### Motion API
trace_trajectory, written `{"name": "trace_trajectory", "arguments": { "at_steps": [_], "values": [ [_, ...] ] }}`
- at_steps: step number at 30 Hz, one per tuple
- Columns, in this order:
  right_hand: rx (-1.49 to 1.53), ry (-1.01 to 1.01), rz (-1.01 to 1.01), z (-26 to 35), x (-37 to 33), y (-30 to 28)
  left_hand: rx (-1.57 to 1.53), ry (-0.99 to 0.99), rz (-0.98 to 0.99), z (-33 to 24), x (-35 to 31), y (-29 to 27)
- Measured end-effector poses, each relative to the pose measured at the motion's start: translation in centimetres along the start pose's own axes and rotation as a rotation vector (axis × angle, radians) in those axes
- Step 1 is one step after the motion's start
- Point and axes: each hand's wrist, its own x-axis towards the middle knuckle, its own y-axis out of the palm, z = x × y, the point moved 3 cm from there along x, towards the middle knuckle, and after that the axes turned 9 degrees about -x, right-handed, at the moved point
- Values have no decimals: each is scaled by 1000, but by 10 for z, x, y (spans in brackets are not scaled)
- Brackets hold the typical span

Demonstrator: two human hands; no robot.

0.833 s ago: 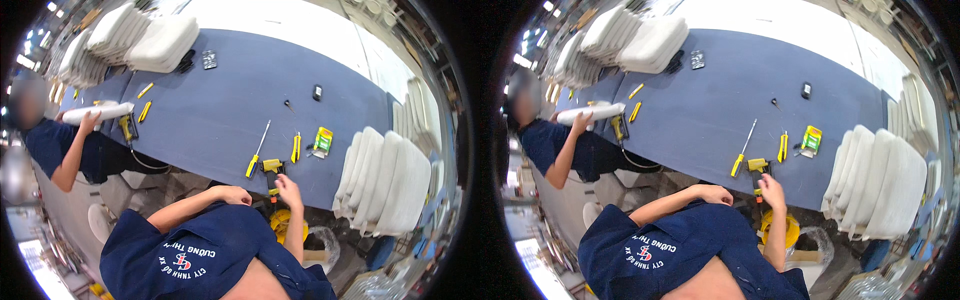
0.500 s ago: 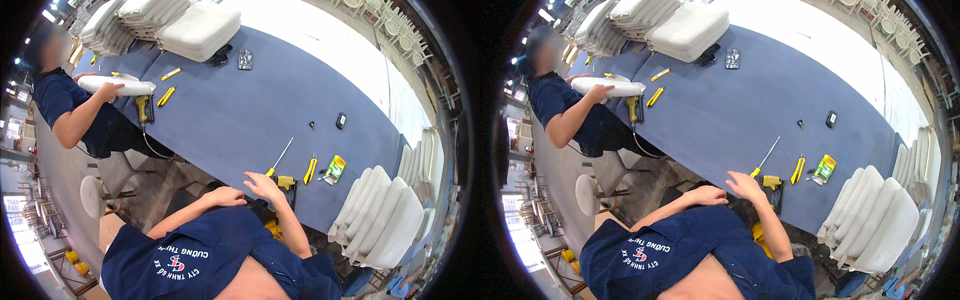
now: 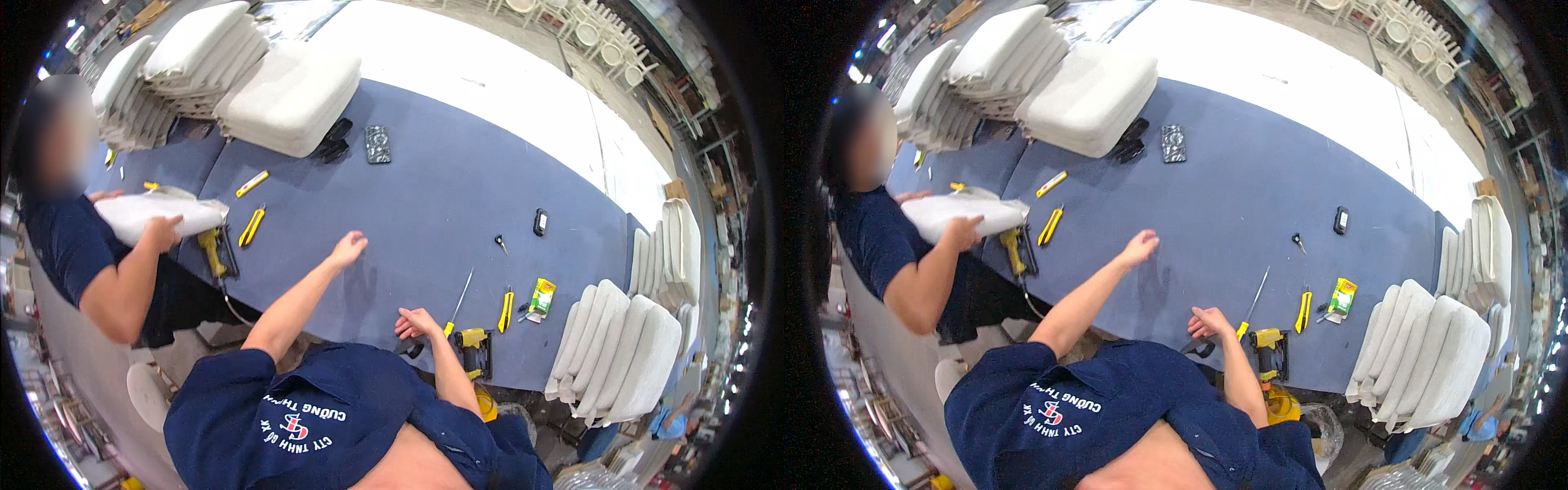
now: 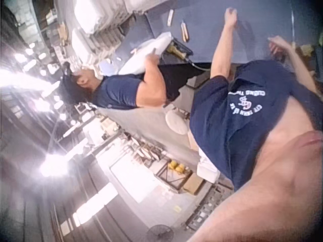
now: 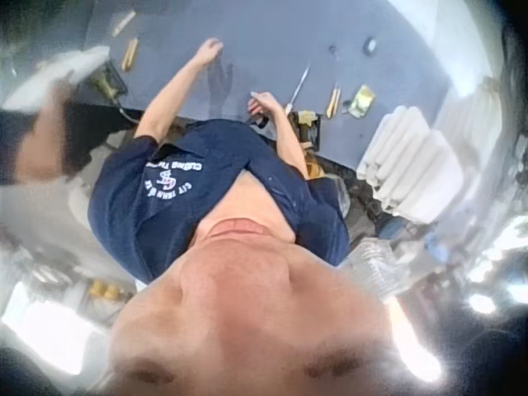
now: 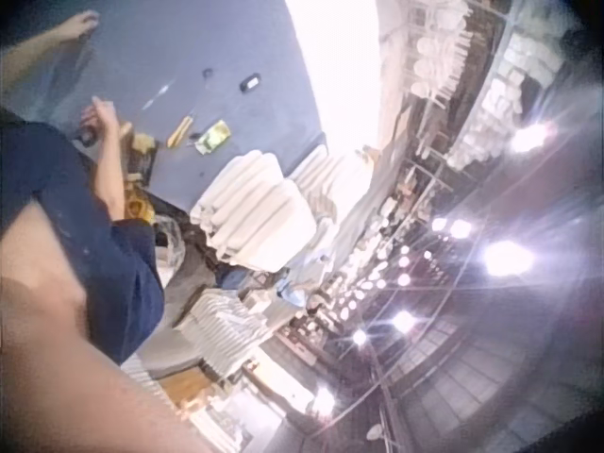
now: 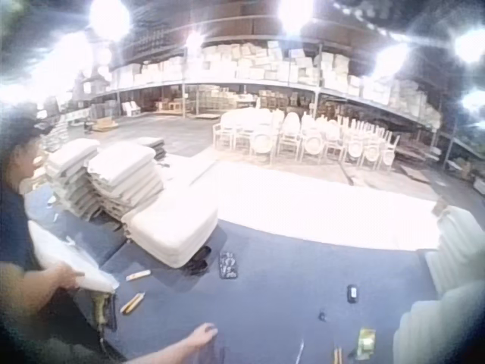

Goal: The person staples white fabric onto a cushion base using a pneumatic staple gun, then trims excess fabric with a utility knife. They smooth and fold the fabric edges before stapling, and stack the finished cushion with others on the workbench.

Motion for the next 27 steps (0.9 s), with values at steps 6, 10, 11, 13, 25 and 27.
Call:
{"name": "trace_trajectory", "arguments": {
  "at_steps": [6,10,11,13,25,27],
  "values": [
    [231,1,-203,-2,-4,10,302,6,-423,-128,176,-23],
    [276,99,-311,7,-8,16,227,-392,-534,-185,238,7],
    [267,116,-338,9,-8,18,277,-437,-563,-194,244,10],
    [223,139,-385,13,-12,21,395,-428,-663,-195,258,13],
    [197,75,-429,17,-14,19,269,81,-349,-140,186,-30],
    [199,40,-403,18,-11,18,-86,33,-148,-101,146,-41]
  ]
}}
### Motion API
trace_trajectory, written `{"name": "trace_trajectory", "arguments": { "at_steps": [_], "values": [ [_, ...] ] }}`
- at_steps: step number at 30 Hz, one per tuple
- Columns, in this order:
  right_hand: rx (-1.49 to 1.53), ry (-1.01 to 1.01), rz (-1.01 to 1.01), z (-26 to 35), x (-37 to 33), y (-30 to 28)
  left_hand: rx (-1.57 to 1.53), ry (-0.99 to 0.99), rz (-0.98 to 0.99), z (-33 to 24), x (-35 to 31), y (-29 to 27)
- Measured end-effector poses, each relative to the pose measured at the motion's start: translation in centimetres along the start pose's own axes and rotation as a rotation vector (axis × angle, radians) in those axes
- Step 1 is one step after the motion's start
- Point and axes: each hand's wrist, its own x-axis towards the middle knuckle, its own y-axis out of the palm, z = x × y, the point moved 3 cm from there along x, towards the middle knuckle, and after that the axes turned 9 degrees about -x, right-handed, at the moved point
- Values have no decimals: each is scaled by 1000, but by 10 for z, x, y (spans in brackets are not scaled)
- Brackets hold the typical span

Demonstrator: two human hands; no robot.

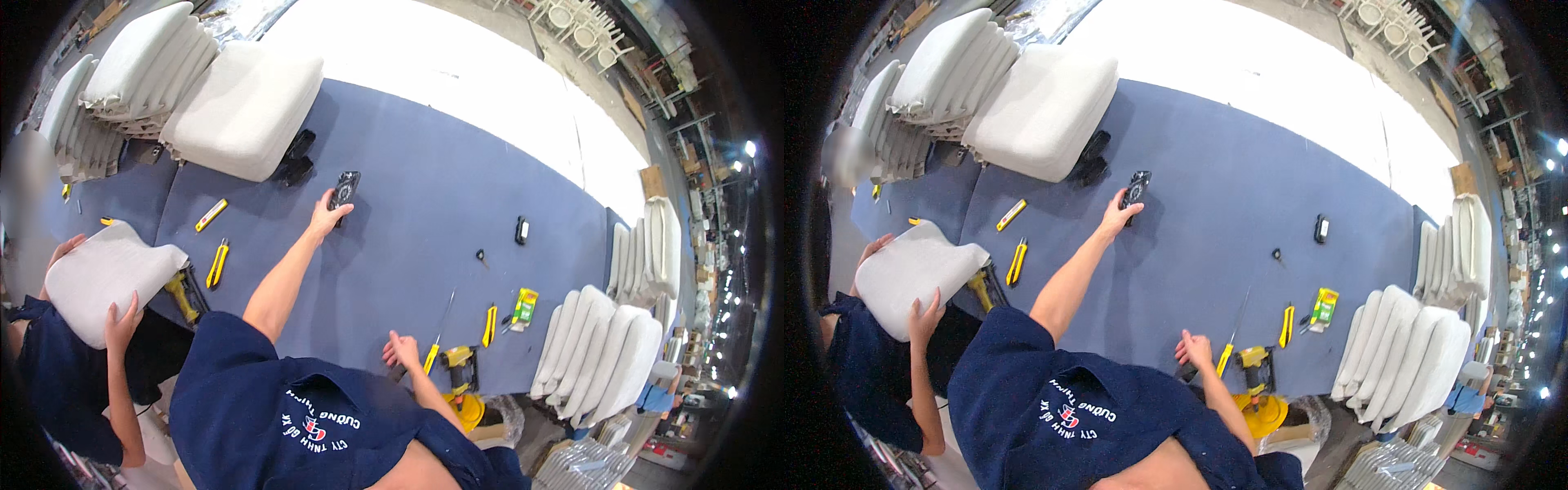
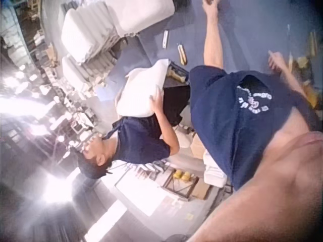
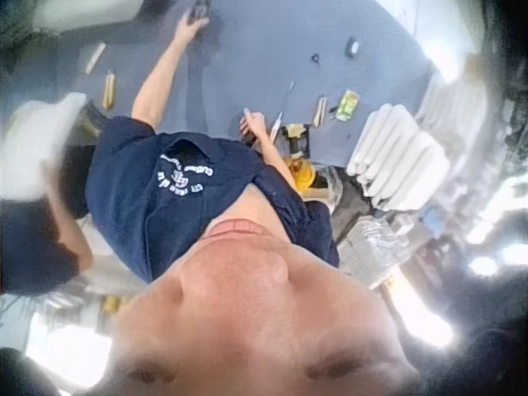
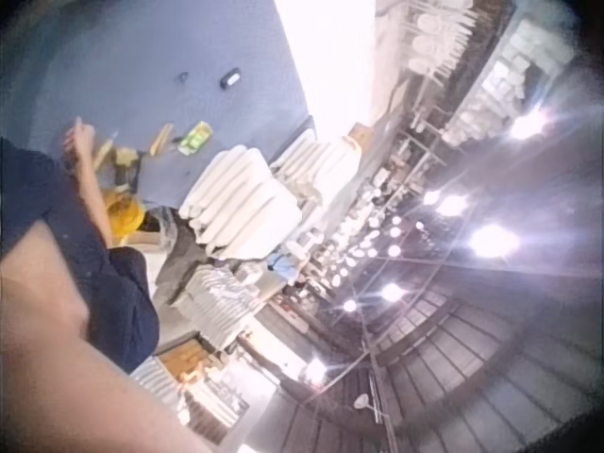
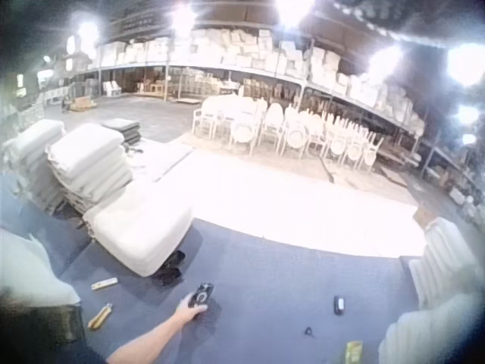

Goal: The person staples white fabric onto a cushion base using a pneumatic staple gun, then trims excess fabric with a utility knife. They smooth and fold the fabric edges before stapling, and stack the finished cushion with others on the workbench.

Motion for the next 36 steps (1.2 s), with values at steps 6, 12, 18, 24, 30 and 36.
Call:
{"name": "trace_trajectory", "arguments": {
  "at_steps": [6,12,18,24,30,36],
  "values": [
    [49,-62,91,-21,13,0,-920,-389,216,107,-189,-47],
    [-68,-264,-25,-20,-9,-12,26,-19,-40,141,-316,-74],
    [-383,-306,-217,-59,-123,-44,544,41,623,96,-375,-62],
    [-563,-232,228,-195,-248,7,309,109,1240,64,-390,5],
    [-331,-36,14,-224,-249,72,481,297,1536,56,-386,46],
    [40,41,-194,-199,-194,113,730,275,1508,20,-394,59]
  ]
}}
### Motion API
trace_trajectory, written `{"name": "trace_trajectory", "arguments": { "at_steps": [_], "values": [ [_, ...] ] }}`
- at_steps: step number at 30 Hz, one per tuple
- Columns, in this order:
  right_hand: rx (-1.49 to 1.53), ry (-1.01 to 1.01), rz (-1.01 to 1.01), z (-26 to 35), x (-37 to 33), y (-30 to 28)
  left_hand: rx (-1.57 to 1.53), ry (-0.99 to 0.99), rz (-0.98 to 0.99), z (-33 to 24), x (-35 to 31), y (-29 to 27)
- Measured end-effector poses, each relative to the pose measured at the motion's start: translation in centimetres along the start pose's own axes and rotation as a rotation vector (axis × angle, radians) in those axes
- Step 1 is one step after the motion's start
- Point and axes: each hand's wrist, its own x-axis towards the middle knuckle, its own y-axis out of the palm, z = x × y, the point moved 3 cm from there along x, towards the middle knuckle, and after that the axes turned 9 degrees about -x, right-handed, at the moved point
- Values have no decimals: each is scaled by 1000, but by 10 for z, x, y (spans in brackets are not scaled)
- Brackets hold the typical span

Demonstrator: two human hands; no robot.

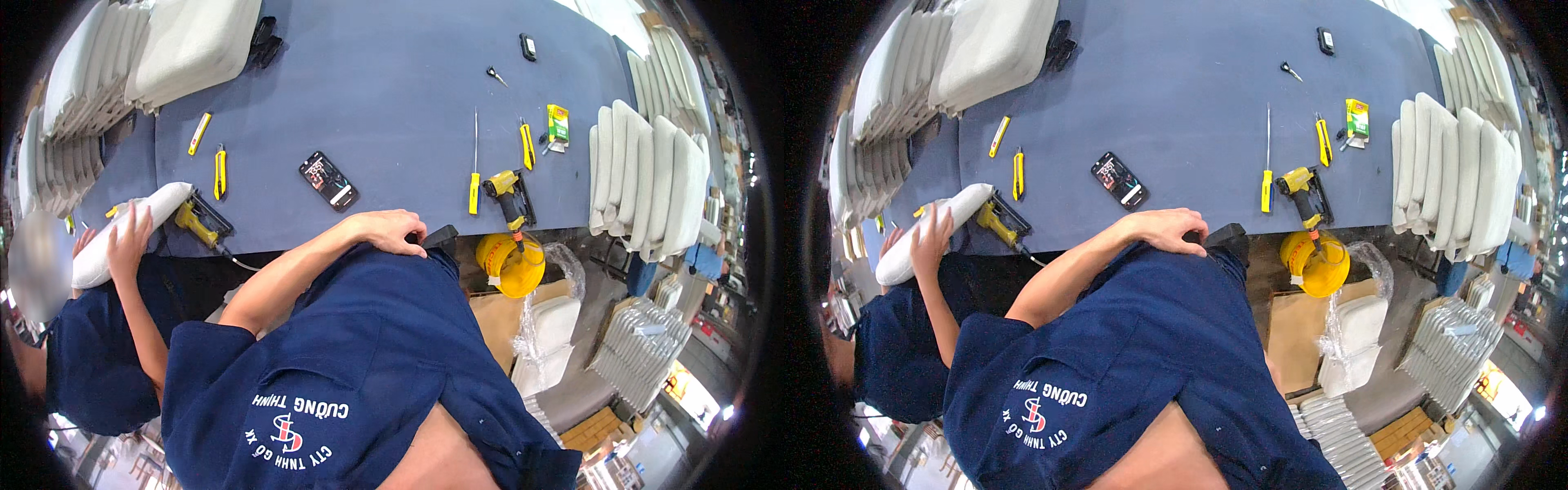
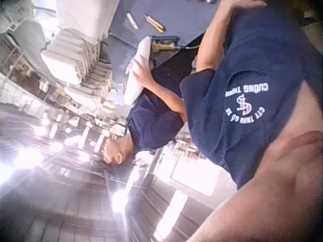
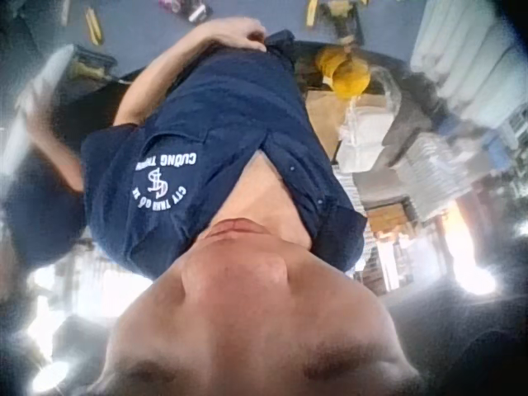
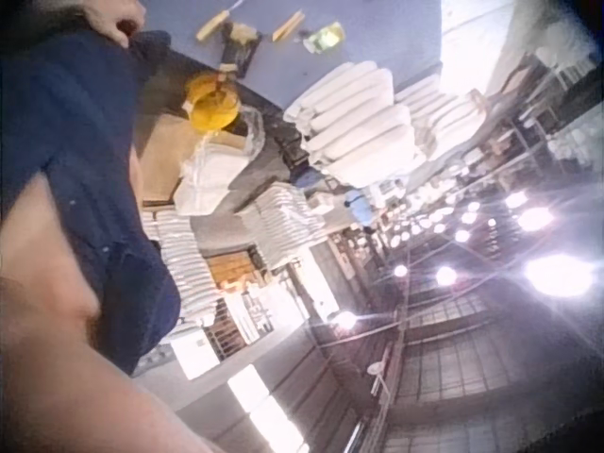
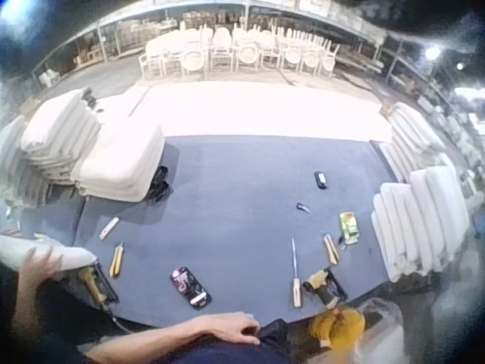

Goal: The person staples white fabric onto a cushion base using a pneumatic staple gun, then trims excess fabric with a utility knife. They smooth and fold the fabric edges before stapling, and stack the finished cushion with others on the workbench.

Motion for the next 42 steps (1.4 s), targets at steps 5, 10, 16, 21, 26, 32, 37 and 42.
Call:
{"name": "trace_trajectory", "arguments": {
  "at_steps": [5,10,16,21,26,32,37,42],
  "values": [
    [186,39,-35,14,26,18,201,-156,-106,-25,-11,0],
    [267,55,-47,17,29,16,-99,-254,10,-12,-25,4],
    [345,55,-91,13,7,2,-314,-133,42,12,-25,7],
    [444,37,-158,10,-2,-16,-355,-154,53,24,-21,8],
    [558,15,-227,9,-16,-30,-339,-149,-45,22,-13,10],
    [783,-29,-217,31,0,-49,-196,-151,154,-1,6,12],
    [992,28,-233,19,-12,-51,-285,-176,212,12,31,24],
    [1148,76,-239,4,-36,-52,-279,-126,206,0,21,18]
  ]
}}
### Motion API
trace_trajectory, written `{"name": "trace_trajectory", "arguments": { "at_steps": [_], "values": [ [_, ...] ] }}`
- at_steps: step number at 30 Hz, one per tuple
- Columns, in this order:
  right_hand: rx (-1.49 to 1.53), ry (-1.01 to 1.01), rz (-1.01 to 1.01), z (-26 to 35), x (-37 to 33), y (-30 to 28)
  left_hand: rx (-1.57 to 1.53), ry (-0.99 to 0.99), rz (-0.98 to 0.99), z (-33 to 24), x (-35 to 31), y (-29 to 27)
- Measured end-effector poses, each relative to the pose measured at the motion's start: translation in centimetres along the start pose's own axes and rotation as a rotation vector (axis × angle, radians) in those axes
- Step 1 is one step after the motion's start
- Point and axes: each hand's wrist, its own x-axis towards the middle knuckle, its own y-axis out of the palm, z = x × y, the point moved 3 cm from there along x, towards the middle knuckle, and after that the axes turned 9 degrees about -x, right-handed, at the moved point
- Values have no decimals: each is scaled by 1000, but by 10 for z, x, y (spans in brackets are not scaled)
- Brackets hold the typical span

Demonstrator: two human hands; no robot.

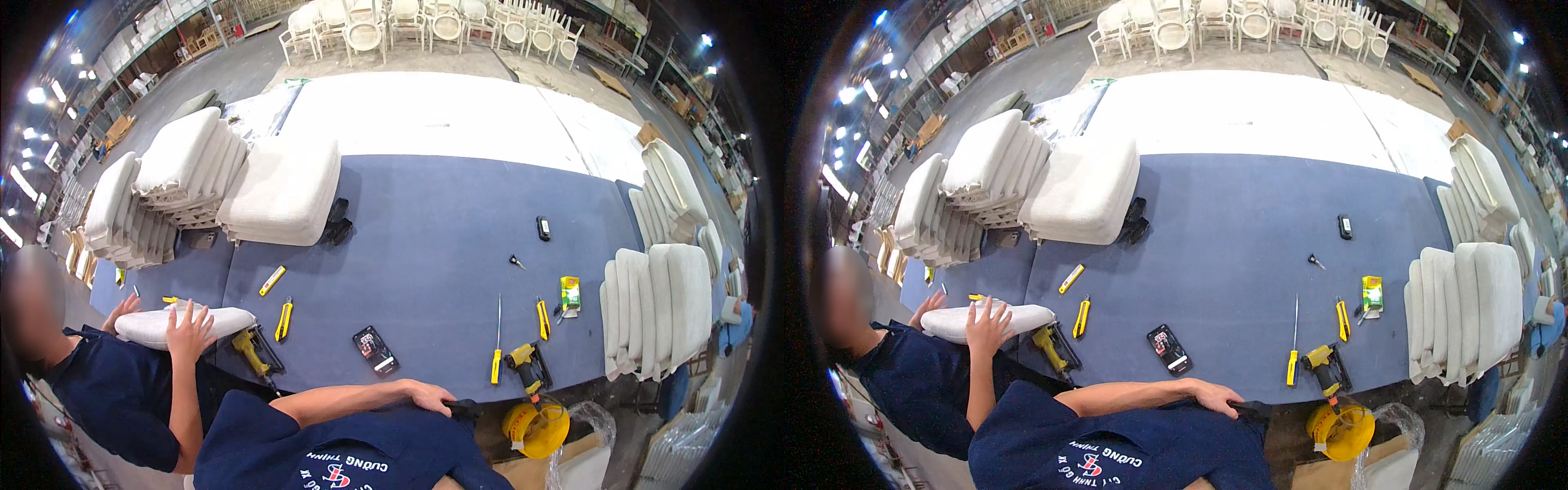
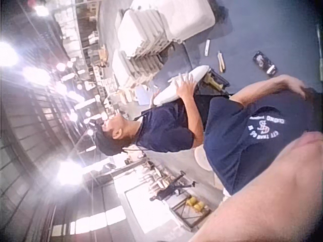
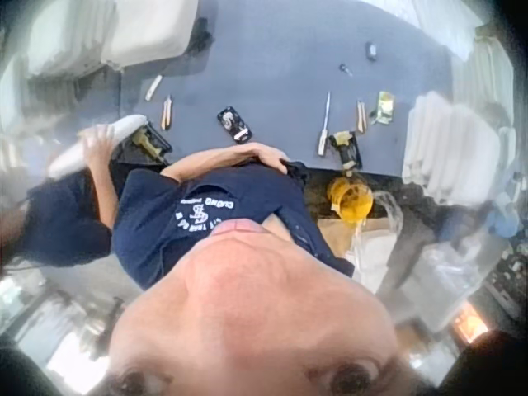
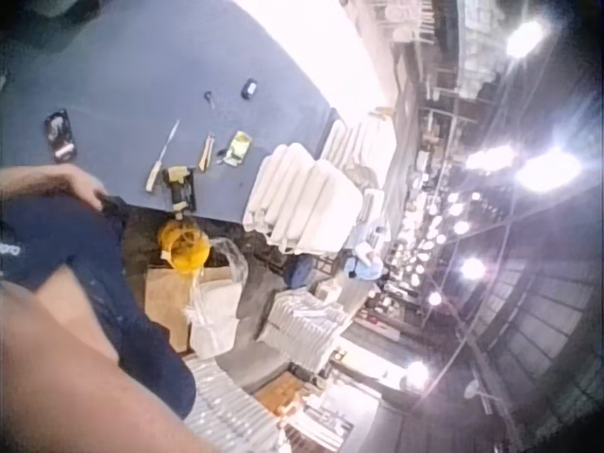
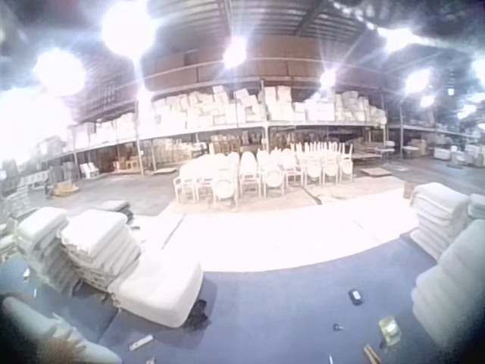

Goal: The person staples white fabric onto a cushion base using a pneumatic staple gun, then trims excess fabric with a utility knife. They smooth and fold the fabric edges before stapling, and stack the finished cushion with others on the workbench.

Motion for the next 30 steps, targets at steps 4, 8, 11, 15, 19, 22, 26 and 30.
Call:
{"name": "trace_trajectory", "arguments": {
  "at_steps": [4,8,11,15,19,22,26,30],
  "values": [
    [99,45,-10,-6,-18,-8,-132,-3,-27,4,-6,6],
    [179,84,-16,-13,-36,-19,22,-15,-93,5,-11,2],
    [251,109,-16,-19,-50,-25,44,60,-135,-7,-42,-10],
    [293,139,48,-9,-63,-34,62,26,-391,22,-100,-41],
    [-179,-264,178,98,-38,17,64,53,-724,24,-171,-62],
    [-594,-399,284,180,37,51,-7,125,-979,19,-208,-66],
    [-943,-443,535,283,121,162,23,202,-1180,-4,-248,-41],
    [-1646,-649,535,348,174,299,-55,223,-1319,-7,-269,3]
  ]
}}
